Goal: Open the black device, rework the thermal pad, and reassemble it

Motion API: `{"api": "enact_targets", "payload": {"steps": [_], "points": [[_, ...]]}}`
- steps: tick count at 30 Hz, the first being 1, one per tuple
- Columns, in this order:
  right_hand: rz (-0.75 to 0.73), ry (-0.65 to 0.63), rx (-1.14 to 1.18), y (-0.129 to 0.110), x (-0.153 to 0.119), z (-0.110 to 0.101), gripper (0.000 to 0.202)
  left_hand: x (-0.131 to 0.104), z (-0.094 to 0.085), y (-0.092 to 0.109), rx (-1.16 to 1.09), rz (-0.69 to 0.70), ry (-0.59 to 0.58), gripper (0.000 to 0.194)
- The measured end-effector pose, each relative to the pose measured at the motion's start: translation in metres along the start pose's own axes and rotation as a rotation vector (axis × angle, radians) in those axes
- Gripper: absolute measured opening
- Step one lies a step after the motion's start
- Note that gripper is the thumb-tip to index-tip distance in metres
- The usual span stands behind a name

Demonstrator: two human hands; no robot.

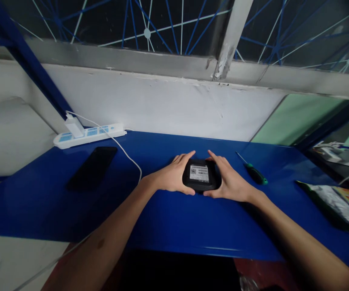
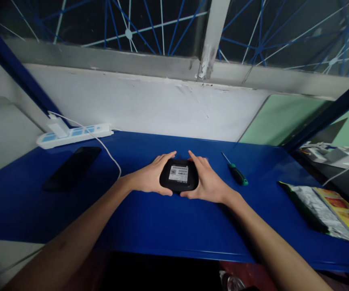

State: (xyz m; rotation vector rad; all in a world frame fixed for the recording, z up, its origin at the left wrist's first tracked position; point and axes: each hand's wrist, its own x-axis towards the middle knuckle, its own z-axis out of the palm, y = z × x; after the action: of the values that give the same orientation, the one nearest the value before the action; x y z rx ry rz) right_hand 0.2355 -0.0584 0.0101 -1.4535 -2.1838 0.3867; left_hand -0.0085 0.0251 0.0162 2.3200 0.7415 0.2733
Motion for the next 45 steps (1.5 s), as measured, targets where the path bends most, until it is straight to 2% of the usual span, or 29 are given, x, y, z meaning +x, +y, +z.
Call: {"api": "enact_targets", "payload": {"steps": [8, 14, 22, 29, 33, 36, 38, 45], "points": [[-0.067, 0.122, 0.062, 0.014, -0.002, -0.009, 0.124, -0.008, -0.006, -0.004, -0.035, -0.048, 0.016, 0.143], [0.015, 0.216, 0.062, 0.031, 0.001, -0.024, 0.122, -0.01, -0.017, 0.002, -0.005, -0.135, -0.048, 0.14], [0.048, 0.245, 0.078, 0.043, 0.006, -0.026, 0.12, -0.029, -0.048, 0.001, 0.134, -0.274, -0.089, 0.136], [-0.001, 0.219, 0.044, 0.041, 0.006, -0.02, 0.119, -0.055, -0.073, -0.011, 0.237, -0.41, -0.122, 0.13], [-0.008, 0.202, 0.046, 0.036, 0.006, -0.017, 0.119, -0.063, -0.082, -0.015, 0.265, -0.428, -0.126, 0.13], [-0.016, 0.185, 0.056, 0.033, 0.006, -0.016, 0.119, -0.059, -0.078, -0.008, 0.253, -0.384, -0.114, 0.13], [-0.035, 0.176, 0.057, 0.032, 0.006, -0.016, 0.118, -0.05, -0.068, 0.001, 0.24, -0.337, -0.081, 0.127], [-0.094, 0.135, 0.068, 0.024, 0.005, -0.016, 0.124, 0.01, -0.021, 0.035, 0.226, -0.092, -0.03, 0.115]]}}
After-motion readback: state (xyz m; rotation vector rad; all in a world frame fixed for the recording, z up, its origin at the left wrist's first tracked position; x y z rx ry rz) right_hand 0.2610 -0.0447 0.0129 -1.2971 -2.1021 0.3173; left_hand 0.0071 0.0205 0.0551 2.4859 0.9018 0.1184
